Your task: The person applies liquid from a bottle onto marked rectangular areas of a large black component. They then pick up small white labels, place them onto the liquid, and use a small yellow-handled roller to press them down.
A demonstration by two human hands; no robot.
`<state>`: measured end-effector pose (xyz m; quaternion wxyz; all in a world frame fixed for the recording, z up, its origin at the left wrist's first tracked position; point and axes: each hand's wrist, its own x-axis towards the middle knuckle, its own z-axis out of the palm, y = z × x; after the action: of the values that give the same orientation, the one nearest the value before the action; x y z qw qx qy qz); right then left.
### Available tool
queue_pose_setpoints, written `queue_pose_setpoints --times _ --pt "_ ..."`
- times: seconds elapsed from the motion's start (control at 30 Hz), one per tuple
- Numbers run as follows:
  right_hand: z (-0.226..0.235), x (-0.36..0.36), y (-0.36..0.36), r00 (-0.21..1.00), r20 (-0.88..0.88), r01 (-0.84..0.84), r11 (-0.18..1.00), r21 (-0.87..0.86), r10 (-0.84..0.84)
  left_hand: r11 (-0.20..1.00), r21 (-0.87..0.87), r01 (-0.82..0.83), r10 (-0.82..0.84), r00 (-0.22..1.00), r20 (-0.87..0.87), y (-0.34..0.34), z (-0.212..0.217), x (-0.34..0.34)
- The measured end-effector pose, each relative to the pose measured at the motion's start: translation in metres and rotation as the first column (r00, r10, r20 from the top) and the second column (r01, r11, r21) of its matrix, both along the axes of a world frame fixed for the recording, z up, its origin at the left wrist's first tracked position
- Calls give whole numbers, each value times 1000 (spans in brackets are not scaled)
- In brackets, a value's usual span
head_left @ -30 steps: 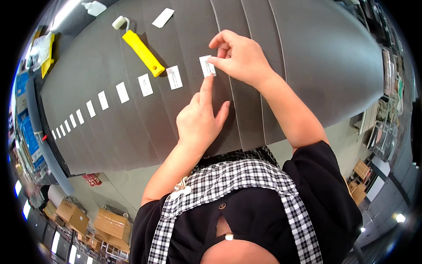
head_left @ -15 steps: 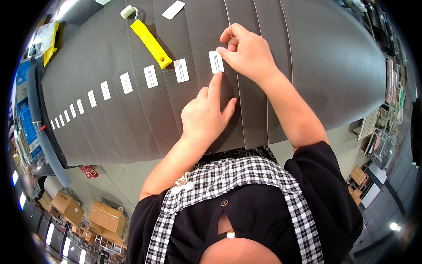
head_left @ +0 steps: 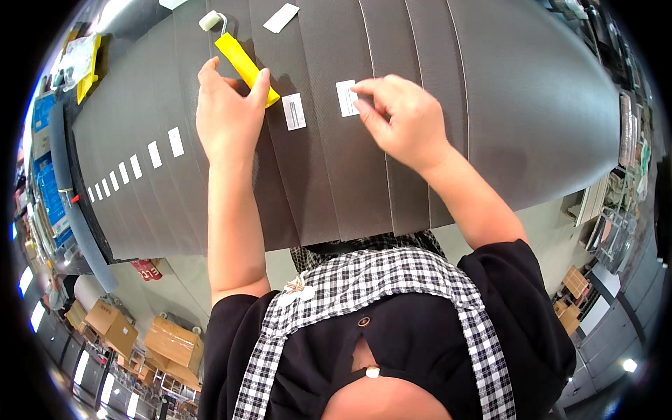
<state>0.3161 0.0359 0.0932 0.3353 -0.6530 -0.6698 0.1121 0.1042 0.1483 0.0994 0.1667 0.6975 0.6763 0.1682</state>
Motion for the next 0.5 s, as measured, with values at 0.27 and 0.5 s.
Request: queue_pose_setpoints --times 0.27,0.5 --pt "13 -2 -17 996 70 -57 997 50 53 990 -109 -93 127 926 356 12 -3 -6" --pt "39 -30 -72 632 -771 -374 902 -217 77 995 -32 92 -38 672 739 -121 21 21"
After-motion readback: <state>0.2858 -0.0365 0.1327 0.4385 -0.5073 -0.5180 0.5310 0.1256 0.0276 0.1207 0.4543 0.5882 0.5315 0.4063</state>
